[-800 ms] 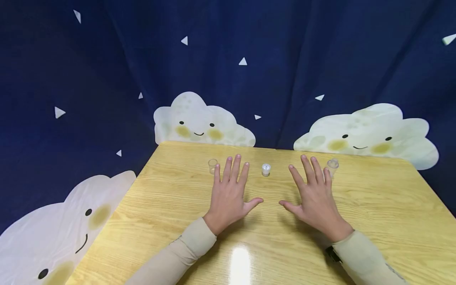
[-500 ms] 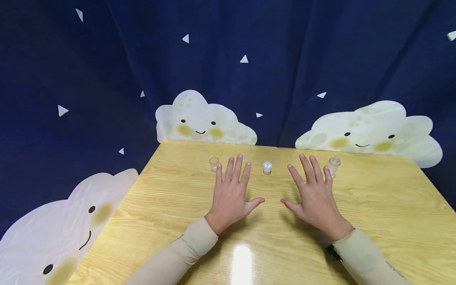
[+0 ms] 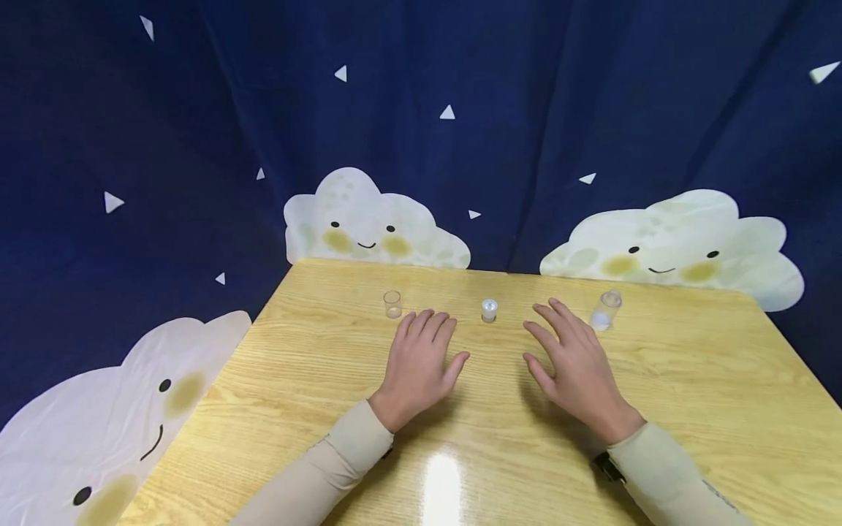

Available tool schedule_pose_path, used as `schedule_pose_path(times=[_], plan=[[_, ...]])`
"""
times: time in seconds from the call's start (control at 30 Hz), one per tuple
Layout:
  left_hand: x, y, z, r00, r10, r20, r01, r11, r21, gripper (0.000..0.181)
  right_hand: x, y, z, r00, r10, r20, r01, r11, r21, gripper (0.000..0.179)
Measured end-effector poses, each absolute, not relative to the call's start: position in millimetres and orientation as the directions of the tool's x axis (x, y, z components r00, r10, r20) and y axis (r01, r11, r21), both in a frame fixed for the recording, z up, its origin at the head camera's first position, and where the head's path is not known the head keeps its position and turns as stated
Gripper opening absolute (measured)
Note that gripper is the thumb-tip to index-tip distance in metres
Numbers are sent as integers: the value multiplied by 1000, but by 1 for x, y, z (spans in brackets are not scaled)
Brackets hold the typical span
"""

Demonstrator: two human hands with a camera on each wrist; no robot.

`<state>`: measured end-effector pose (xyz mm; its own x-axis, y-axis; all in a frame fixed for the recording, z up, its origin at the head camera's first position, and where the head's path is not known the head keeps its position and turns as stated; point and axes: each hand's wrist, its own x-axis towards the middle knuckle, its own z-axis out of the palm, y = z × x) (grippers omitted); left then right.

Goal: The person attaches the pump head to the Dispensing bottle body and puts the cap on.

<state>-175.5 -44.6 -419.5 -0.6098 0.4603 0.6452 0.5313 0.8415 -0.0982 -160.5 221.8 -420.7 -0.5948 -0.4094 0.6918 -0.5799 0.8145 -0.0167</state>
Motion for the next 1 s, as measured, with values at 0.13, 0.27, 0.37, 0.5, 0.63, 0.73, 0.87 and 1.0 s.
schedule_pose_path(times=[0.13,0.27,0.37,0.5,0.63,0.73,0.87,1.0], plan=[[-176,-45,-419,-577,463,673,551,829,-97,42,-160,222,-419,-575,-426,698,-610,792,-18,37],[-176,-45,-419,-563,468,681,567,819,-94,42,-159,225,-418,-583,-439,683,-609,793,-10,36],[-174,-44,-418,-562,470,681,573,815,-89,41,-158,225,-418,-595,-445,669,-610,792,-15,35],[-172,-45,-418,-573,470,671,593,803,-56,40,-154,223,-418,-597,-437,673,-619,784,-41,33],[-170,-45,-419,-617,474,628,670,735,104,39,-152,222,-420,-600,-420,681,-615,786,-57,32],[-170,-46,-419,-673,463,577,693,666,275,40,-152,223,-423,-604,-409,684,-606,793,-62,32],[-171,-46,-420,-734,430,525,660,635,401,42,-153,224,-425,-602,-404,689,-604,794,-62,34],[-172,-47,-420,-748,420,515,647,633,425,42,-153,224,-426,-610,-404,681,-598,799,-61,35]])
